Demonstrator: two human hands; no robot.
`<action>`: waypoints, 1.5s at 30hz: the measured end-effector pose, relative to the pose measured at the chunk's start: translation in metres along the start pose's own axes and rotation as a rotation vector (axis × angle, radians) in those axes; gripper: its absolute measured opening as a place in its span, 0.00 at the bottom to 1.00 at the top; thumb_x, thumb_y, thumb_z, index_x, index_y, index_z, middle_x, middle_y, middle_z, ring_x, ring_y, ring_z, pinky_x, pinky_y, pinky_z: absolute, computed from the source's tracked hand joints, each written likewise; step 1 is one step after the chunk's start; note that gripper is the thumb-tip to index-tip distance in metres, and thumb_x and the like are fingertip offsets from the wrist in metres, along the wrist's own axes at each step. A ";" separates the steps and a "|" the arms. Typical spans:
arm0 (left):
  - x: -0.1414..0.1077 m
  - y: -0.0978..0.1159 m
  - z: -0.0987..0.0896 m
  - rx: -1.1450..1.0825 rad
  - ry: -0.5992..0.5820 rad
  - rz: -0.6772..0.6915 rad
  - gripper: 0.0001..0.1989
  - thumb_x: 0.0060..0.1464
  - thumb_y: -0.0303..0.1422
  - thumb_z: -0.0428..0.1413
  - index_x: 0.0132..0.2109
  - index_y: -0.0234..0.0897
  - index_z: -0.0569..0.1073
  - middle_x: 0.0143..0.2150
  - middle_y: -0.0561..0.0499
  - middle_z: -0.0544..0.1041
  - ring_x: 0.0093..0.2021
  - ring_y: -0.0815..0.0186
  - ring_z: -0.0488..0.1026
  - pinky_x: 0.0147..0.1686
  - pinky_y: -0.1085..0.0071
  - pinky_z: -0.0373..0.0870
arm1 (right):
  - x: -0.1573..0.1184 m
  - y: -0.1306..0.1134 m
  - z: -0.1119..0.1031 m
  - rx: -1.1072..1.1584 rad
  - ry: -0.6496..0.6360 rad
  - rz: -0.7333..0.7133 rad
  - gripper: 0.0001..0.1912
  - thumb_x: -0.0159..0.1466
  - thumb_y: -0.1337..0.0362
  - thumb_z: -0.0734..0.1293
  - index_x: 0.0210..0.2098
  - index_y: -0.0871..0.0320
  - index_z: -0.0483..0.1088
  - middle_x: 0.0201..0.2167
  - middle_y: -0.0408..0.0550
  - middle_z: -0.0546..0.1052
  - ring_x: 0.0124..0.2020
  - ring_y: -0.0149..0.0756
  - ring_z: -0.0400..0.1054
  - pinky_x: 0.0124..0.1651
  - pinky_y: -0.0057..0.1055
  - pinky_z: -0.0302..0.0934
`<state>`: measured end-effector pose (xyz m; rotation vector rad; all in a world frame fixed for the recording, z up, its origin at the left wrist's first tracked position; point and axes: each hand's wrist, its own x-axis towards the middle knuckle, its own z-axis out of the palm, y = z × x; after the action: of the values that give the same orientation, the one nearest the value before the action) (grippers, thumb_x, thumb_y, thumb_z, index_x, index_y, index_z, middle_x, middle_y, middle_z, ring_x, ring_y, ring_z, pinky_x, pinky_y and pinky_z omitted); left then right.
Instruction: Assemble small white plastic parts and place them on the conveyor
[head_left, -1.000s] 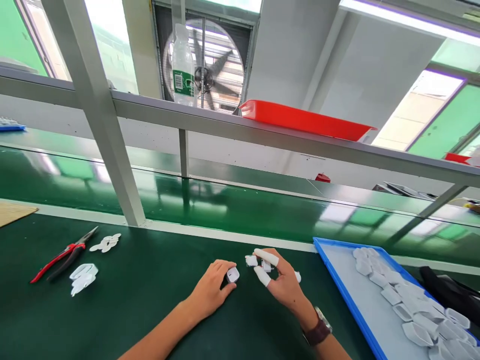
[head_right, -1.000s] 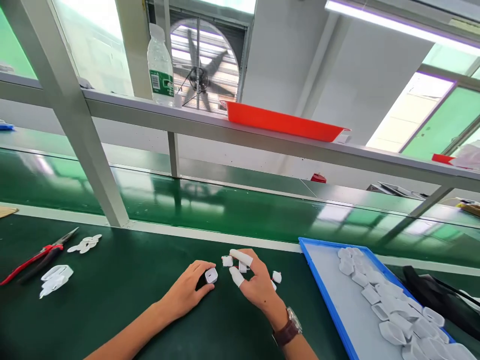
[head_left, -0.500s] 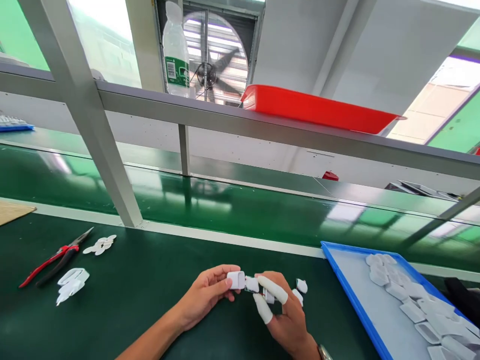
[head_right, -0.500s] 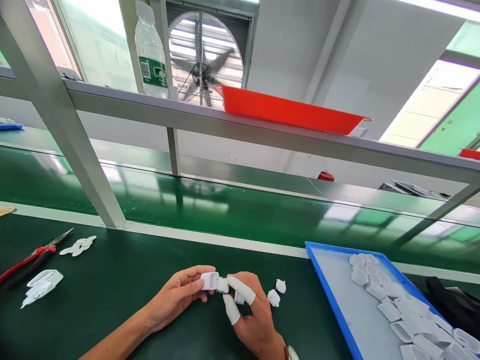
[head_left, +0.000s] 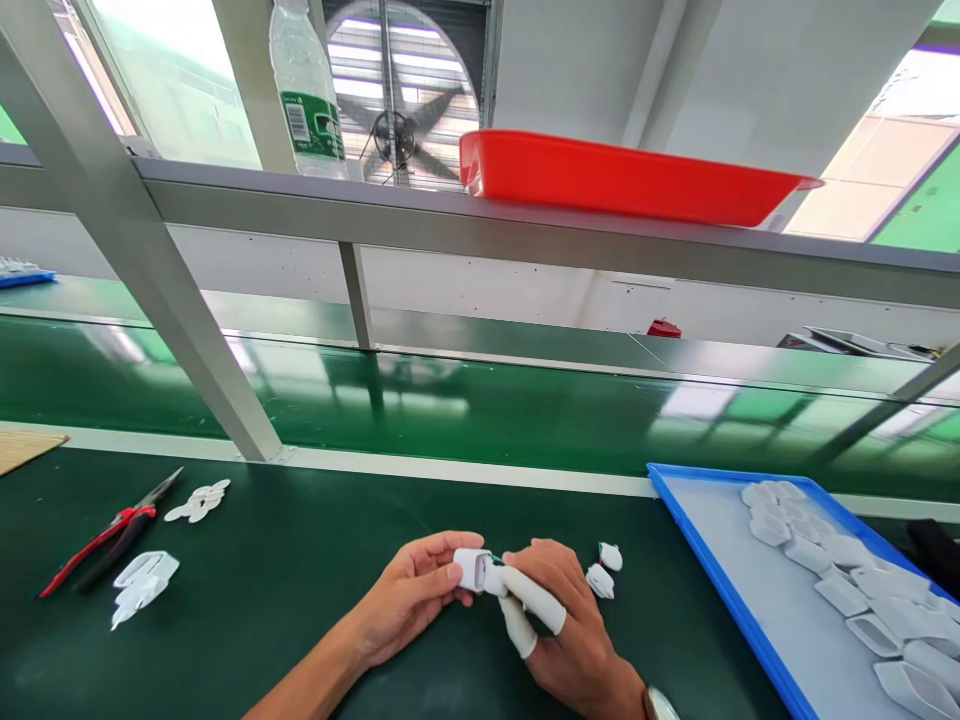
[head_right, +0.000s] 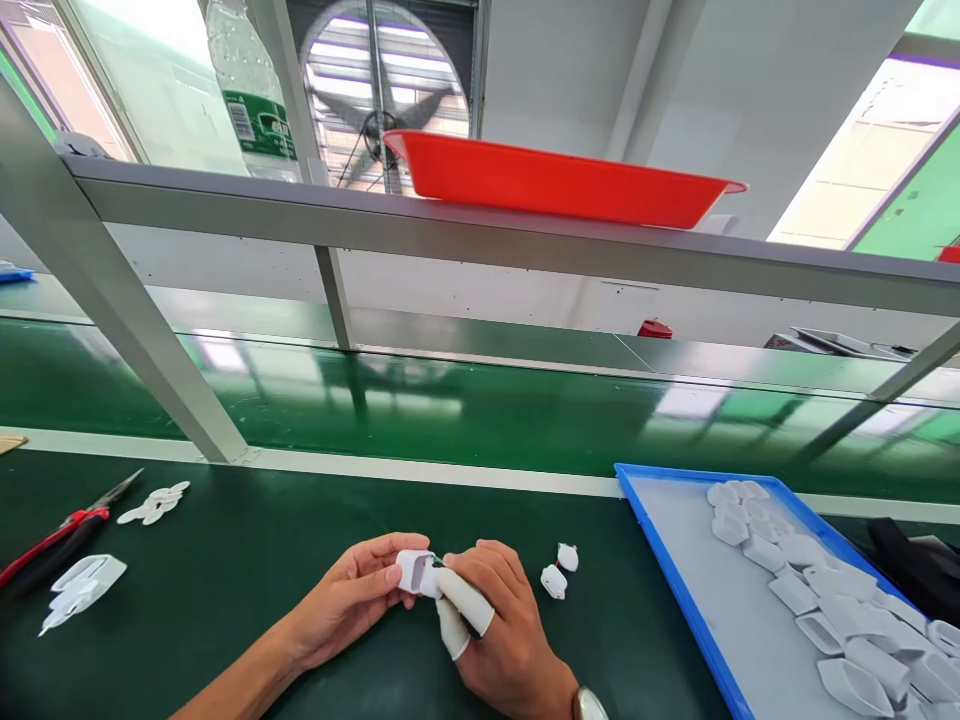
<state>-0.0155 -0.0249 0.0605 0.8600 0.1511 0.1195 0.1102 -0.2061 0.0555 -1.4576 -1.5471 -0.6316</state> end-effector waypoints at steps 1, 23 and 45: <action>0.000 0.000 0.000 0.004 -0.002 -0.001 0.20 0.51 0.32 0.70 0.51 0.32 0.81 0.41 0.43 0.81 0.39 0.65 0.75 0.39 0.71 0.72 | 0.000 0.000 0.000 -0.018 -0.007 -0.008 0.22 0.63 0.79 0.66 0.55 0.62 0.70 0.45 0.55 0.79 0.46 0.41 0.74 0.52 0.46 0.69; -0.002 0.000 0.000 0.040 -0.008 -0.017 0.22 0.49 0.34 0.72 0.50 0.32 0.82 0.40 0.44 0.81 0.38 0.66 0.74 0.39 0.72 0.71 | 0.000 -0.005 -0.001 -0.071 -0.056 -0.025 0.19 0.63 0.79 0.65 0.53 0.63 0.71 0.44 0.55 0.79 0.46 0.40 0.73 0.55 0.46 0.68; -0.004 0.002 0.002 0.084 -0.026 -0.008 0.21 0.47 0.34 0.72 0.48 0.33 0.83 0.38 0.44 0.83 0.36 0.67 0.75 0.42 0.71 0.69 | 0.002 -0.008 0.001 -0.007 -0.104 0.016 0.22 0.63 0.78 0.63 0.56 0.59 0.69 0.50 0.56 0.76 0.49 0.42 0.70 0.55 0.48 0.68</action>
<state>-0.0188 -0.0261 0.0634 0.9444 0.1361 0.0951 0.1030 -0.2059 0.0586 -1.5273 -1.6124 -0.5596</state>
